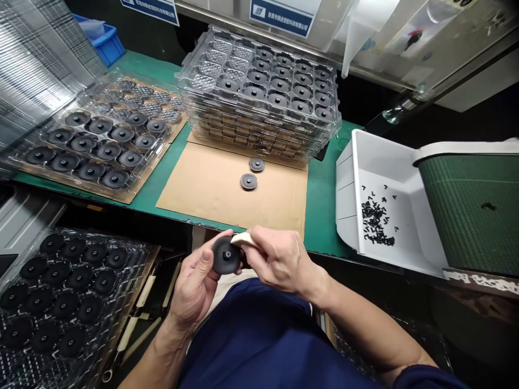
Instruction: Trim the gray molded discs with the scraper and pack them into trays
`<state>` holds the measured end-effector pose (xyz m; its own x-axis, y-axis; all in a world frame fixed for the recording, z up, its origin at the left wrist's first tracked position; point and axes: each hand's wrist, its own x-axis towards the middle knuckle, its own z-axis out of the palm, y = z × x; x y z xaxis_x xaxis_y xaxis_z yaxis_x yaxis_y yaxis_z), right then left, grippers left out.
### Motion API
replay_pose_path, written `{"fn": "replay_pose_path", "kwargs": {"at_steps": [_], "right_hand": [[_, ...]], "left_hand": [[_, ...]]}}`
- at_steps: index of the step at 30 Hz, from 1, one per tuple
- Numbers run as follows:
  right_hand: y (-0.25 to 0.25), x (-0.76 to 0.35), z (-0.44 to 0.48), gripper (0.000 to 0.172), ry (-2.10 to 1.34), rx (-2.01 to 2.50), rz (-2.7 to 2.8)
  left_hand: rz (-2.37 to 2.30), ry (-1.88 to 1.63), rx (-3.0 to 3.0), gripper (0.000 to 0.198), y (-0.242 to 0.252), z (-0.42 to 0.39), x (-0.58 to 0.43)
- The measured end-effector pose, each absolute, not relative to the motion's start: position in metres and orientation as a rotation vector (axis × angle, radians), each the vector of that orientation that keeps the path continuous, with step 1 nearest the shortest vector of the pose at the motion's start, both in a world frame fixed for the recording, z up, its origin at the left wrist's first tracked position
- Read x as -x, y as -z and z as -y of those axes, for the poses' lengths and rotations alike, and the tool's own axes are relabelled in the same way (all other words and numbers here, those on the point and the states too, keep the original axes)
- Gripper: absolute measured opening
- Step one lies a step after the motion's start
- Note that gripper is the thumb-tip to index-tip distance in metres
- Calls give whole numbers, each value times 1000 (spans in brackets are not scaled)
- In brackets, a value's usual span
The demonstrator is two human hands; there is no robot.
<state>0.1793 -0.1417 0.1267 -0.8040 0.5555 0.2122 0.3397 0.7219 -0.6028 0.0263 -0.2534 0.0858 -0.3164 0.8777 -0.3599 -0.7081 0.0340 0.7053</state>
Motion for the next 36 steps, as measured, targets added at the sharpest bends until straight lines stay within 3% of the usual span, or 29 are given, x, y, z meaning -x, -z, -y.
{"fn": "replay_pose_path", "kwargs": {"at_steps": [5, 11, 19, 26, 31, 36], "right_hand": [[-129, -183, 132, 20, -683, 479, 2668], [-133, -184, 132, 19, -675, 543, 2693], [-132, -186, 135, 17, -657, 701, 2670], [-144, -175, 113, 14, -385, 42, 2904], [-152, -172, 102, 11, -327, 196, 3010], [-154, -169, 105, 18, -333, 50, 3092]], "left_hand": [[-860, -1429, -202, 46, -83, 253, -22], [-850, -1383, -196, 45, -84, 250, -24], [-980, -1560, -212, 47, -90, 248, -23], [-738, -1268, -46, 43, -85, 248, -22], [-731, -1272, 46, 41, -84, 245, -23], [-704, -1314, 62, 34, -76, 245, -24]]}}
